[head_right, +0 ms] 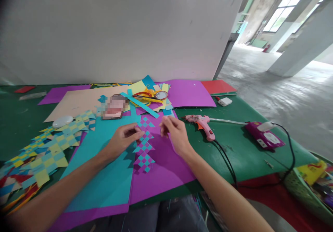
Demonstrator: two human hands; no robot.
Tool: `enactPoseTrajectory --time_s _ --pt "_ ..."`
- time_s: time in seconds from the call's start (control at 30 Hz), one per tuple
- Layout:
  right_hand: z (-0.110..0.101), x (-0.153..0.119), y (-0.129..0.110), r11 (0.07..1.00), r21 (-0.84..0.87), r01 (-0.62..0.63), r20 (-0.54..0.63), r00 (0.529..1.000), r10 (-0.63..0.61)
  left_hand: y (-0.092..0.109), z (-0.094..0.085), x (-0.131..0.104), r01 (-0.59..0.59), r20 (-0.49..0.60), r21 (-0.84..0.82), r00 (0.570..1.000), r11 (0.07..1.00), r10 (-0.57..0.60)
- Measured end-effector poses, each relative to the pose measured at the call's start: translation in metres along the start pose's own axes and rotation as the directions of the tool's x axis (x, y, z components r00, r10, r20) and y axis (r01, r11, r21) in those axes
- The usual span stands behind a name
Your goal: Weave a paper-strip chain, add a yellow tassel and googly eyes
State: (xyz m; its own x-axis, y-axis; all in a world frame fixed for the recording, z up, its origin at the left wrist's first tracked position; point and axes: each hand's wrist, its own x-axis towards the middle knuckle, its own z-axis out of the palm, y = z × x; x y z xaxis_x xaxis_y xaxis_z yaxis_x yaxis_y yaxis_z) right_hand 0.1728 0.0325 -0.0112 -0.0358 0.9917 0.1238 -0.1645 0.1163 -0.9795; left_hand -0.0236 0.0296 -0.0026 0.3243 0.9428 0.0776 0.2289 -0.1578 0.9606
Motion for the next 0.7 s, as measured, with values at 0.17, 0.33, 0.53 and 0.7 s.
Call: enactPoseTrajectory --time_s 0.17,0.33,0.53,0.7 --pt "-0.014 0.01 -0.004 0.95 0.3 0.088 -0.335 0.942 0.018 0.002 0.0 0.0 0.001 -0.024 -0.016 1.0 1.0 -0.001" --pt "-0.007 0.007 -0.003 0.97 0.24 -0.036 -0.133 0.989 0.069 -0.002 0.001 -0.001 0.017 -0.005 -0.008 1.0 1.0 -0.017" --pt "0.008 -0.005 0.002 0.98 -0.195 -0.029 0.272 0.959 0.083 -0.003 0.001 -0.001 0.02 0.072 0.012 0.997 1.0 -0.021" --pt "0.006 -0.006 0.003 0.938 -0.344 0.044 0.3 0.952 0.065 -0.005 0.002 -0.002 -0.009 0.076 0.07 0.997 0.997 0.003"
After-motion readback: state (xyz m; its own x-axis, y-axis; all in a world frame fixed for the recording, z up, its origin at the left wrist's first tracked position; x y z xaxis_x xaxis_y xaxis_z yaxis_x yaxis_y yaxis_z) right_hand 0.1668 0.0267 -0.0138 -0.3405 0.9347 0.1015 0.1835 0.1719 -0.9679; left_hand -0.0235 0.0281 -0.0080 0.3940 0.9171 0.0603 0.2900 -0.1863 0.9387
